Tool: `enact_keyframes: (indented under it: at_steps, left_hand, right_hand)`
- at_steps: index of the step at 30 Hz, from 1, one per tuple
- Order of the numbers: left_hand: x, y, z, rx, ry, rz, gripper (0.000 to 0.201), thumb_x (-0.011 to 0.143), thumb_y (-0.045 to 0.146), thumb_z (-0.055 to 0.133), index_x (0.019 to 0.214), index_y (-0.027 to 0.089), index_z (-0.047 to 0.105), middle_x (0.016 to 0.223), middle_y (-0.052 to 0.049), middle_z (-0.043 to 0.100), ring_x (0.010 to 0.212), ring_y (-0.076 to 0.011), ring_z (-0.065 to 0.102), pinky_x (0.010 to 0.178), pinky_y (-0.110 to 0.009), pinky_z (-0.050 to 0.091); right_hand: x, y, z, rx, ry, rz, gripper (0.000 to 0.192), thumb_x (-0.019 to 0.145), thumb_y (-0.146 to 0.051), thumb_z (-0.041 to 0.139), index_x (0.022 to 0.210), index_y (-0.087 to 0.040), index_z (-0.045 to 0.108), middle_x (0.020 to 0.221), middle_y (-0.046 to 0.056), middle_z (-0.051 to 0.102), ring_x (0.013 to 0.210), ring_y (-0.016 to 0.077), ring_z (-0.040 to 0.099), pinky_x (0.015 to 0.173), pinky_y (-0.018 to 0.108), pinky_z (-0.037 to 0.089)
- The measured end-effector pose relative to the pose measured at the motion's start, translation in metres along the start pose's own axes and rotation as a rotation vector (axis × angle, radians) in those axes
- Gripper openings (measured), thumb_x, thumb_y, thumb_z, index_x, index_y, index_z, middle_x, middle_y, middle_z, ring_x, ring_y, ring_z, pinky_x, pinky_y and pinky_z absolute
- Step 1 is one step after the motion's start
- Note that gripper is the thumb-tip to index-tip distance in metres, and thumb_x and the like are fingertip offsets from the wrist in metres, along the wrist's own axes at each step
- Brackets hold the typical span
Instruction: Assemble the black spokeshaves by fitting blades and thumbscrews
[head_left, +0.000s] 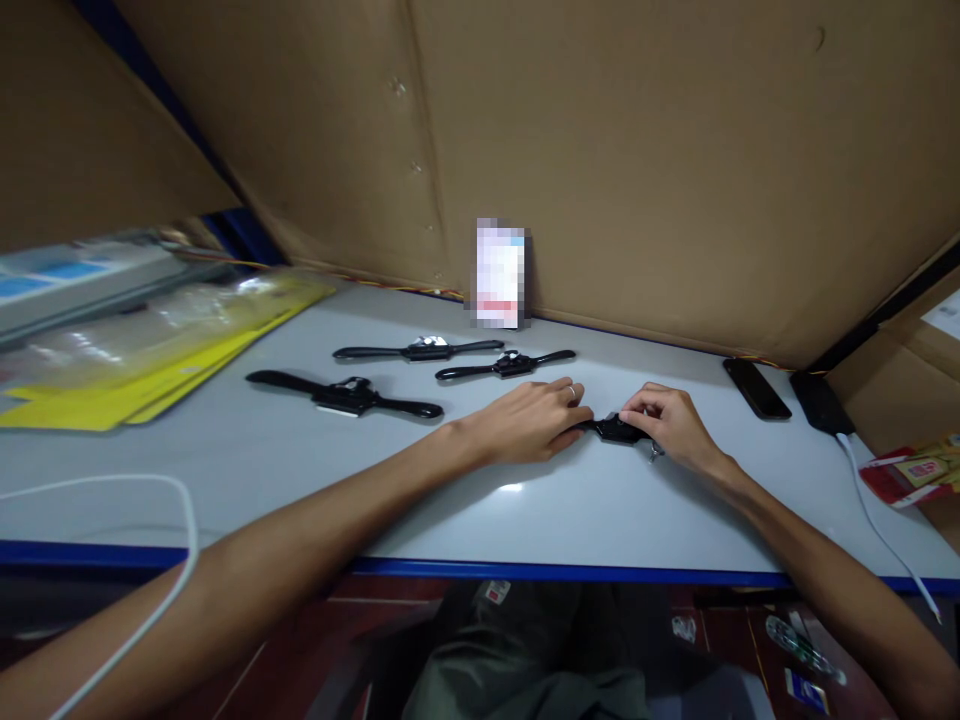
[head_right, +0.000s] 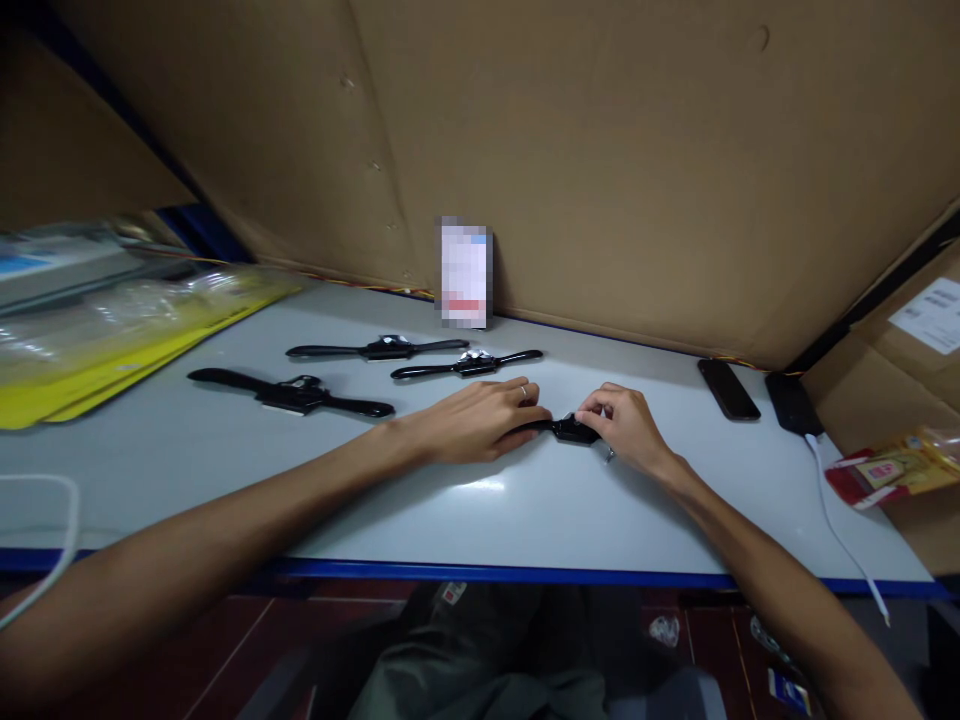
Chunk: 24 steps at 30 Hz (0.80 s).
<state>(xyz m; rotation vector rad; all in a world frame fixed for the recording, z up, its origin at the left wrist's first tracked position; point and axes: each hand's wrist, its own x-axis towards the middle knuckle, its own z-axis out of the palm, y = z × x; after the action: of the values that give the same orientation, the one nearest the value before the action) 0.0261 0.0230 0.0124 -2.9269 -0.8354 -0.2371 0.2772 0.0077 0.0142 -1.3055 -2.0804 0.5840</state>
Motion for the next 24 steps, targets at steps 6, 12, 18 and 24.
enact_keyframes:
  at_steps: [6, 12, 18, 24]
  left_hand:
    - [0.000, -0.001, 0.002, -0.004, 0.011, 0.003, 0.026, 0.101, 0.029, 0.049, 0.119, 0.021, 0.066, 0.101, -0.009, 0.062, 0.096, -0.0227, 0.059, 0.069, -0.032, 0.042]
    - [-0.001, -0.001, 0.001, -0.009, -0.003, -0.003, 0.025, 0.101, 0.029, 0.048, 0.116, 0.020, 0.067, 0.102, -0.009, 0.062, 0.095, -0.0230, 0.059, 0.068, -0.033, 0.042]
    - [-0.001, -0.002, 0.000, -0.018, -0.015, -0.003, 0.025, 0.101, 0.028, 0.048, 0.116, 0.020, 0.067, 0.102, -0.009, 0.062, 0.095, -0.0228, 0.058, 0.067, -0.033, 0.042]
    - [-0.001, -0.001, -0.001, -0.018, -0.024, -0.004, 0.025, 0.101, 0.028, 0.048, 0.116, 0.020, 0.067, 0.103, -0.009, 0.062, 0.095, -0.0229, 0.059, 0.068, -0.033, 0.043]
  right_hand:
    - [0.000, -0.004, -0.002, -0.058, 0.005, 0.000, 0.013, 0.087, -0.023, 0.066, 0.078, -0.020, 0.076, 0.078, 0.002, 0.066, 0.064, 0.0143, 0.050, 0.065, 0.031, 0.039]
    - [-0.004, -0.016, -0.039, -0.254, -0.060, 0.019, 0.019, 0.088, -0.024, 0.063, 0.073, -0.019, 0.072, 0.072, 0.001, 0.067, 0.063, 0.0140, 0.052, 0.064, 0.029, 0.036]
    - [-0.015, -0.032, -0.056, -0.635, -0.387, 0.133, 0.017, 0.088, -0.024, 0.066, 0.074, -0.022, 0.075, 0.066, -0.001, 0.065, 0.061, 0.0136, 0.049, 0.059, 0.029, 0.025]
    - [-0.019, -0.039, -0.036, -0.768, -0.385, 0.162, 0.022, 0.091, -0.030, 0.064, 0.074, -0.020, 0.075, 0.069, 0.004, 0.067, 0.064, 0.0157, 0.050, 0.060, 0.030, 0.022]
